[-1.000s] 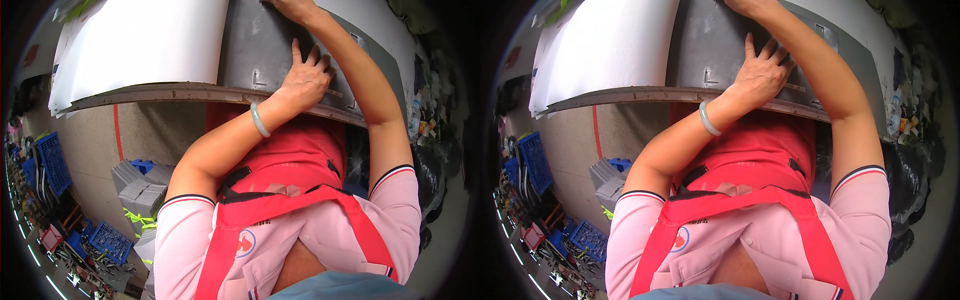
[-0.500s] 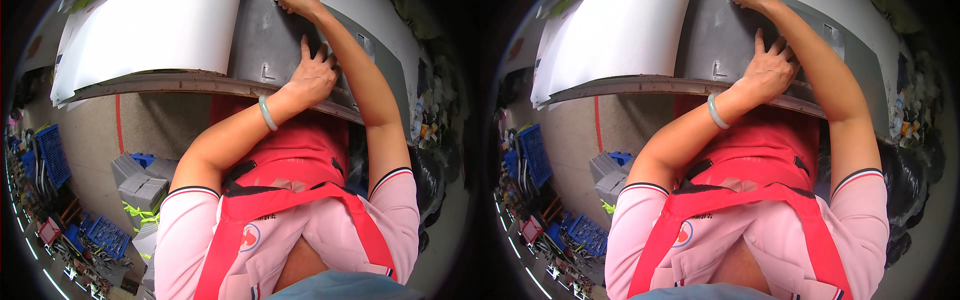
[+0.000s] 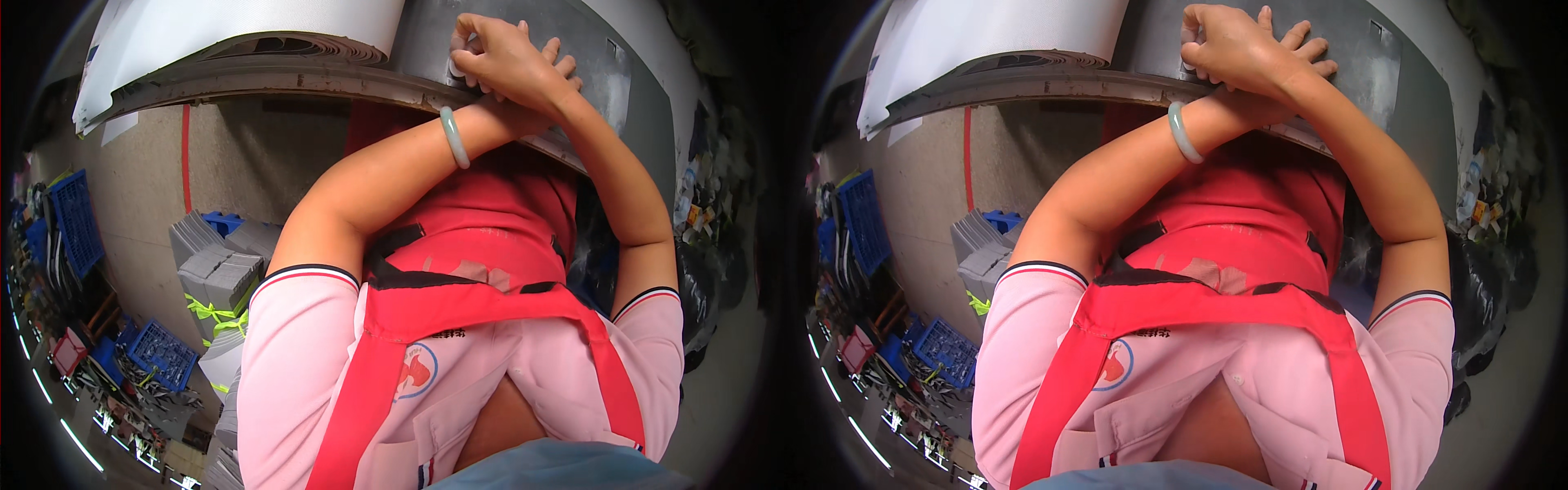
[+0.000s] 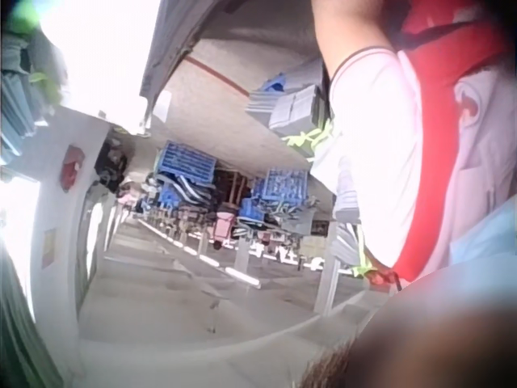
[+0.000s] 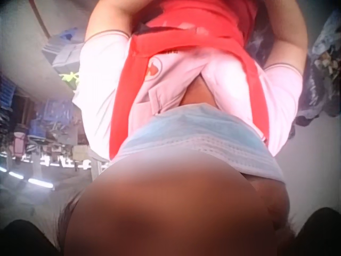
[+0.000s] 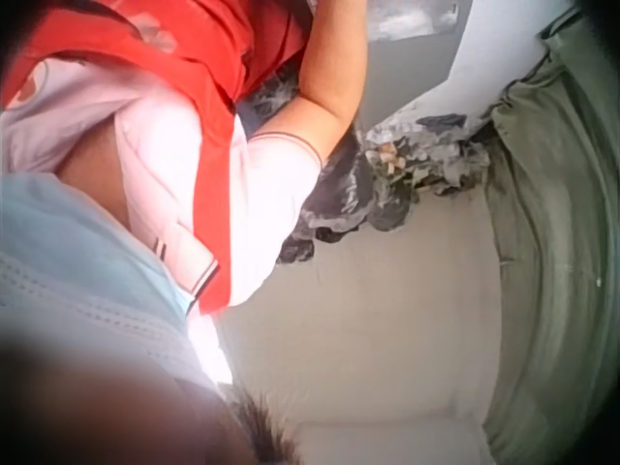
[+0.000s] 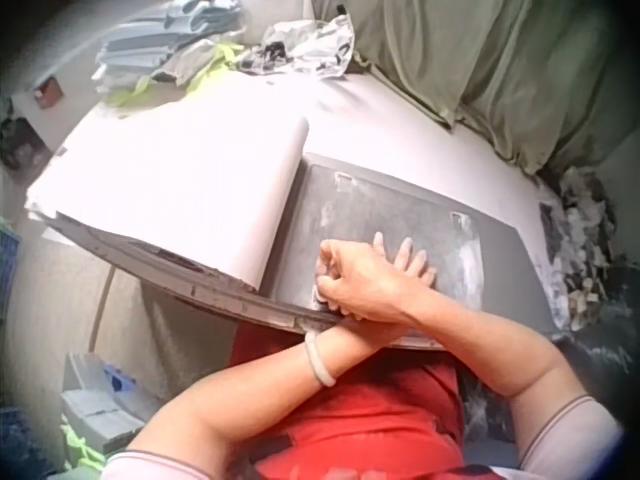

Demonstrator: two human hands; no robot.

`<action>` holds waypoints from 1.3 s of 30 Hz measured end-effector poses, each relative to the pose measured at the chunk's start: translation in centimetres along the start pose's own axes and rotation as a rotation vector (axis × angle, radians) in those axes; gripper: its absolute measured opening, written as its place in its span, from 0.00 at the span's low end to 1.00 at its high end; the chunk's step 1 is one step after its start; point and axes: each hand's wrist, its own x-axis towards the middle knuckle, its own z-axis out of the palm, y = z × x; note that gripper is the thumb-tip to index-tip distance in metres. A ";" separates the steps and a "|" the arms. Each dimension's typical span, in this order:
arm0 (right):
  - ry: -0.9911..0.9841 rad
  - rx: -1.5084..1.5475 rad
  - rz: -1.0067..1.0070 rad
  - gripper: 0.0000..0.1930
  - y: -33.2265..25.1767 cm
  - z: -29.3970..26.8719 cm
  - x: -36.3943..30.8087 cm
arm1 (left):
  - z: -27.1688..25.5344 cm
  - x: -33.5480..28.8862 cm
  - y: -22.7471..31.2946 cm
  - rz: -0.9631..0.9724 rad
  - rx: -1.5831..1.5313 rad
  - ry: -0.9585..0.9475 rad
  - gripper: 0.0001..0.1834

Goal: Aligning and flipping through sheets of white material on a metal template at a workbench.

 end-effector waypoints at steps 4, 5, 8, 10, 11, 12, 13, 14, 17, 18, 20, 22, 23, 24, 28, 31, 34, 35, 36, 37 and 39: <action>-0.180 -0.149 0.003 0.07 0.0 -0.5 -0.7 | -0.5 0.0 0.2 -0.014 0.023 0.016 0.23; -0.055 -0.166 -0.132 0.08 0.3 -0.5 -1.3 | -0.6 0.2 0.3 -0.038 0.026 -0.026 0.23; 0.141 -0.298 -0.360 0.10 1.4 -0.3 -1.9 | -0.7 0.9 0.6 -0.090 0.111 -0.153 0.25; 0.229 -0.380 -0.390 0.11 2.2 -0.1 -2.0 | -0.6 1.0 0.7 -0.084 0.127 -0.197 0.25; 0.219 -0.382 -0.402 0.11 2.5 0.1 -1.9 | -0.6 1.0 0.7 -0.082 0.114 -0.205 0.25; 0.227 -0.485 -0.407 0.11 2.7 0.4 -1.7 | -0.6 1.0 0.7 -0.077 0.142 -0.274 0.25; 0.202 -0.568 -0.341 0.12 2.8 0.6 -1.6 | -0.5 1.1 0.5 -0.047 0.129 -0.188 0.23; 0.237 -0.583 -0.408 0.12 2.8 0.8 -1.6 | -0.4 1.1 0.5 -0.016 0.115 -0.102 0.22; 0.183 -0.754 -0.334 0.11 2.4 0.9 -2.0 | 0.0 1.4 0.5 -0.031 0.120 -0.146 0.19; 0.167 -0.812 -0.307 0.11 2.4 0.6 -2.2 | 0.1 1.6 0.6 -0.023 0.118 -0.150 0.19; 0.160 -0.870 -0.279 0.11 2.9 -0.8 -2.4 | 0.2 1.9 0.7 -0.053 0.020 -0.074 0.20; 0.294 -0.378 -0.296 0.12 5.2 -4.1 -3.6 | -0.1 2.0 0.7 -0.098 -0.075 0.007 0.20; 0.350 -0.131 -0.303 0.12 7.0 -6.0 -4.3 | -0.2 2.3 0.7 -0.125 -0.120 0.050 0.21; 0.440 -0.011 -0.276 0.14 9.2 -7.9 -5.0 | -0.6 1.8 0.5 0.006 0.031 -0.110 0.18; 0.808 -0.240 0.321 0.19 20.4 -13.5 -7.7 | -1.0 1.5 0.3 -0.031 -0.049 -0.089 0.15; 0.793 0.070 0.245 0.20 25.9 -16.1 -9.4 | -0.7 1.1 0.3 -0.013 -0.054 -0.146 0.14; 0.774 0.426 0.261 0.22 26.6 -17.5 -10.0 | -0.6 1.2 0.1 -0.025 -0.041 -0.073 0.14; 0.785 0.583 0.315 0.22 26.1 -17.6 -10.1 | -0.8 1.3 0.0 -0.018 -0.030 -0.072 0.14; 0.745 0.694 0.275 0.22 25.4 -17.4 -10.5 | -1.1 1.5 -0.2 -0.007 -0.018 -0.028 0.14; 0.690 0.708 0.258 0.22 24.7 -17.0 -10.5 | -1.5 1.7 0.0 0.003 -0.005 0.015 0.15; 0.457 0.624 0.172 0.23 23.8 -15.9 -10.7 | -2.9 1.7 0.7 0.039 -0.072 0.009 0.15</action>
